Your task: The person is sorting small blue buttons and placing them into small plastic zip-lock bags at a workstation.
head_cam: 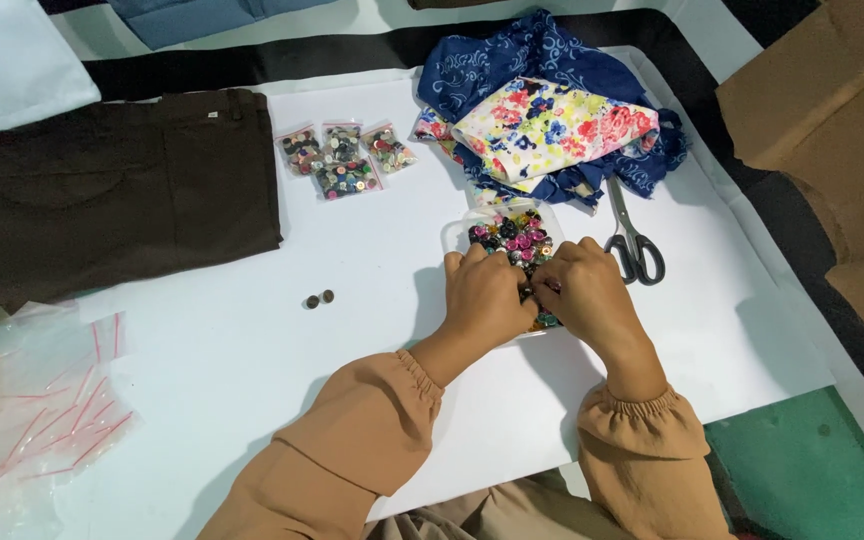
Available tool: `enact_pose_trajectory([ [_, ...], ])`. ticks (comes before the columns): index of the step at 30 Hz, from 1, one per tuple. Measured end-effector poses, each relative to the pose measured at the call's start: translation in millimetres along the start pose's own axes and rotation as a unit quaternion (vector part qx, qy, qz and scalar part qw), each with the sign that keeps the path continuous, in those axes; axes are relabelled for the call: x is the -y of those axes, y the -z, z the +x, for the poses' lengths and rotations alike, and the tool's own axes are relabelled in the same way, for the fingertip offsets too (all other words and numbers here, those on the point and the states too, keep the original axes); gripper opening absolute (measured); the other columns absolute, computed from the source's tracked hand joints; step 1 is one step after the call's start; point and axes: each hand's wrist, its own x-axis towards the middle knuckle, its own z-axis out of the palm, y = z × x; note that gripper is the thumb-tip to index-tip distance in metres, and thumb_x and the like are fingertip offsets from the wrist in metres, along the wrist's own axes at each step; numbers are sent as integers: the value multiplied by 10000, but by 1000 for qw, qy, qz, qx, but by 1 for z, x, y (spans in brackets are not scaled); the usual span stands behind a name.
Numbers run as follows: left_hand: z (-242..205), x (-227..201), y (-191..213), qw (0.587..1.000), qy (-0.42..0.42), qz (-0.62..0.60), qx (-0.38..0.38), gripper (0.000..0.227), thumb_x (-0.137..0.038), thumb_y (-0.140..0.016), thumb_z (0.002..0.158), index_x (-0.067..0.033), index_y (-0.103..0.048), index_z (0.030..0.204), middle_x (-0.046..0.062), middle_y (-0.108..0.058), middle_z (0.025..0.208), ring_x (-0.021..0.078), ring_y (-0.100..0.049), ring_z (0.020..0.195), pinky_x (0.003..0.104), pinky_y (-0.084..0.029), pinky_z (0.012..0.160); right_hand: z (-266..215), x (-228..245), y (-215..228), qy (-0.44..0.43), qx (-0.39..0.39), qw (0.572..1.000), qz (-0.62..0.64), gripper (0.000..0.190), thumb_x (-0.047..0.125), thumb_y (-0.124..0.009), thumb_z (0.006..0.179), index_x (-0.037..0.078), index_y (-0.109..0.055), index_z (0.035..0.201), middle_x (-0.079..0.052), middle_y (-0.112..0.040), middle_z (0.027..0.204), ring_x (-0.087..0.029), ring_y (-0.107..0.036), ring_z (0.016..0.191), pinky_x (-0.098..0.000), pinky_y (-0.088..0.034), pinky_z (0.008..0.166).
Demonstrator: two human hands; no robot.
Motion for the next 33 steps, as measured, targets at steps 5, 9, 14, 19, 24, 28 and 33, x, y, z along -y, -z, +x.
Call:
enact_pose_trajectory([
  [5,3,9,-4,1000,-2,-7,1,155,-170,-726,761,-82,-793,869,70,-650,778,244,-535,898,438,-307,868,-1,2,4,-1,-4,1000,19,121,147,-817,785,158,-819,906,-28,-707,844,-198,-616,887,-324,-498,801],
  [9,1,14,0,999,-12,-32,-37,169,-203,-704,833,-134,-803,950,34,-678,811,220,-555,914,439,-327,870,-3,10,13,-3,-39,996,82,145,71,-810,779,130,-820,911,-55,-710,849,-224,-638,863,-340,-495,778],
  [14,-5,20,17,994,-37,-56,-90,186,-179,-691,863,-182,-793,1018,24,-707,858,227,-582,931,423,-386,871,-3,17,18,5,-102,989,107,131,95,-827,790,139,-815,912,-49,-686,833,-216,-634,846,-336,-479,766],
  [19,-26,45,49,986,-52,-93,-130,210,-136,-682,905,-190,-796,1073,44,-742,889,246,-612,911,412,-448,848,0,32,16,26,-184,977,108,101,102,-810,842,158,-797,925,-24,-653,839,-199,-623,856,-326,-453,786],
  [24,-65,88,92,984,-13,-68,-165,243,-101,-756,853,-212,-797,1065,5,-746,820,234,-631,870,366,-484,826,10,68,7,173,-289,934,123,130,83,-804,833,159,-768,932,-12,-622,834,-222,-617,827,-344,-464,743],
  [28,-98,125,119,985,14,-18,-173,219,-117,-771,834,-247,-784,1010,-45,-745,808,201,-648,866,339,-489,825,18,119,-14,246,-261,914,188,182,52,-804,759,163,-743,890,-22,-631,821,-244,-634,813,-346,-495,706],
  [33,-122,140,143,990,107,25,-85,162,-142,-707,913,-222,-793,1025,-24,-756,836,182,-645,900,340,-494,818,30,174,-39,237,-113,937,231,105,30,-761,805,110,-753,873,-52,-668,810,-216,-657,807,-322,-486,721],
])
